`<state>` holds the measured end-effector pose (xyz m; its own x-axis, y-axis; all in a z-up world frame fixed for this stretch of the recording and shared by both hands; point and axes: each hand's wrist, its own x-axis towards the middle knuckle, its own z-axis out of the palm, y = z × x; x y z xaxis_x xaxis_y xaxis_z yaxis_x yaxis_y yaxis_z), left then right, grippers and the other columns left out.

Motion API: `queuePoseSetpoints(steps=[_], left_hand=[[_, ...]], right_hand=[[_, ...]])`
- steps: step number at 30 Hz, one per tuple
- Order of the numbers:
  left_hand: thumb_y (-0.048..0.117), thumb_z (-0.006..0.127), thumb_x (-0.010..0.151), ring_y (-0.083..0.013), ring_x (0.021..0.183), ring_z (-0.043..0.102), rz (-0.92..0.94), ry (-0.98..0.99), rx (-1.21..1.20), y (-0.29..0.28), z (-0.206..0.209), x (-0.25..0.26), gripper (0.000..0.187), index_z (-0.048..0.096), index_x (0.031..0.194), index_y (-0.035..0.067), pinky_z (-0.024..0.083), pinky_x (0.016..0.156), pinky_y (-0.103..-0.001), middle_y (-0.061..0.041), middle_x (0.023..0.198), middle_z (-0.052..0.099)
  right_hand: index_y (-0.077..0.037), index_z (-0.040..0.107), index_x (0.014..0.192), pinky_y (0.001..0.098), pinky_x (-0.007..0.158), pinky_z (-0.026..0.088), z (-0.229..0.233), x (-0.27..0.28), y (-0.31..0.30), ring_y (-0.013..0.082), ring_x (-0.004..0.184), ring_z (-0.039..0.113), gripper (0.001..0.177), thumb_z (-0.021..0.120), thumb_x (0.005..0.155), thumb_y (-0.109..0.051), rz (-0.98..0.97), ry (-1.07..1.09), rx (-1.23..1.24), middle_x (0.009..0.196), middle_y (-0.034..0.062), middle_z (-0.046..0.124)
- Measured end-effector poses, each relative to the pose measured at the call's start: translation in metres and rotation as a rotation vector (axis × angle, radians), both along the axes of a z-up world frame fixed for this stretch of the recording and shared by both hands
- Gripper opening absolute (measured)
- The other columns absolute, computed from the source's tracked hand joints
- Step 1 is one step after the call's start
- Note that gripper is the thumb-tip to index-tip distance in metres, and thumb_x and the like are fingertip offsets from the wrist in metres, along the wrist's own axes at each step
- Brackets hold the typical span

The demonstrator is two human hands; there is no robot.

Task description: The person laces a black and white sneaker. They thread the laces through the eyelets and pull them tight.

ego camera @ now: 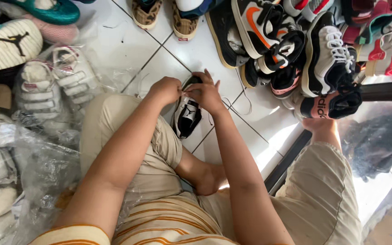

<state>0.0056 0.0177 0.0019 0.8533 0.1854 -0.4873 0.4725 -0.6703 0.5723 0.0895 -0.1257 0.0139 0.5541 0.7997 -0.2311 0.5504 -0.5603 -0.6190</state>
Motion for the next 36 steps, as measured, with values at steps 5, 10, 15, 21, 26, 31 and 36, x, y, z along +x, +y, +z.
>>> queuePoseSetpoints(steps=[5,10,15,21,26,31,36], left_hand=[[0.019,0.054,0.079,-0.0335,0.077,0.061,0.023,-0.058,-0.048,-0.003,0.004,-0.001,0.016,0.062,0.075,0.005,0.049,0.061,-0.042,-0.015,0.073,0.061],[0.019,0.055,0.077,-0.0295,0.072,0.061,0.050,-0.039,-0.077,-0.001,0.006,-0.005,0.015,0.061,0.069,0.008,0.049,0.057,-0.038,-0.011,0.067,0.060],[0.018,0.056,0.076,-0.0300,0.071,0.061,0.044,-0.036,-0.122,-0.001,-0.004,-0.003,0.016,0.061,0.067,0.007,0.048,0.056,-0.038,-0.013,0.065,0.059],[0.019,0.053,0.077,-0.0346,0.081,0.060,0.021,0.020,-0.097,-0.001,0.012,-0.005,0.017,0.064,0.074,0.005,0.048,0.065,-0.042,-0.017,0.075,0.062],[0.023,0.056,0.078,-0.0358,0.082,0.060,-0.061,0.074,0.007,-0.001,0.018,-0.007,0.019,0.065,0.075,0.007,0.049,0.067,-0.043,-0.017,0.076,0.063],[0.019,0.052,0.080,-0.0328,0.070,0.060,-0.028,0.045,-0.004,-0.005,0.013,-0.007,0.020,0.062,0.069,0.006,0.050,0.062,-0.042,-0.015,0.068,0.061],[0.016,0.059,0.073,-0.0354,0.083,0.057,0.006,-0.157,-0.034,-0.008,0.028,-0.002,0.012,0.052,0.081,0.009,0.047,0.067,-0.042,-0.013,0.083,0.053]], right_hand=[[-0.026,0.067,0.078,0.0778,0.085,0.012,-0.007,0.002,-0.008,0.0395,0.125,0.022,0.008,0.070,0.072,-0.030,-0.031,-0.010,-0.013,0.123,-0.0002,0.043],[-0.026,0.067,0.075,0.0778,0.085,0.012,-0.004,-0.002,-0.011,0.0399,0.124,0.025,0.006,0.070,0.071,-0.028,-0.050,-0.023,-0.025,0.120,0.0003,0.045],[-0.026,0.067,0.075,0.0780,0.084,0.012,-0.006,-0.002,-0.015,0.0413,0.123,0.026,0.006,0.071,0.070,-0.028,-0.070,-0.031,-0.002,0.119,0.0015,0.045],[-0.026,0.069,0.078,0.0780,0.083,0.012,0.021,-0.006,-0.017,0.0434,0.123,0.025,0.012,0.065,0.075,-0.015,-0.056,0.035,0.073,0.123,0.0055,0.045],[-0.019,0.062,0.103,0.0599,0.091,0.031,-0.008,0.019,-0.043,0.0401,0.110,0.044,0.025,0.061,0.080,-0.009,-0.394,0.194,0.375,0.114,0.0141,0.052],[-0.016,0.062,0.100,0.0321,0.077,0.046,-0.036,0.024,-0.054,0.0168,0.088,0.060,0.019,0.058,0.082,-0.012,-0.568,0.397,0.334,0.094,0.0056,0.062],[-0.003,0.062,0.078,0.0326,0.062,0.049,-0.030,0.016,-0.048,0.0186,0.065,0.060,0.009,0.064,0.073,-0.010,-0.367,0.516,0.185,0.067,0.0112,0.061]])
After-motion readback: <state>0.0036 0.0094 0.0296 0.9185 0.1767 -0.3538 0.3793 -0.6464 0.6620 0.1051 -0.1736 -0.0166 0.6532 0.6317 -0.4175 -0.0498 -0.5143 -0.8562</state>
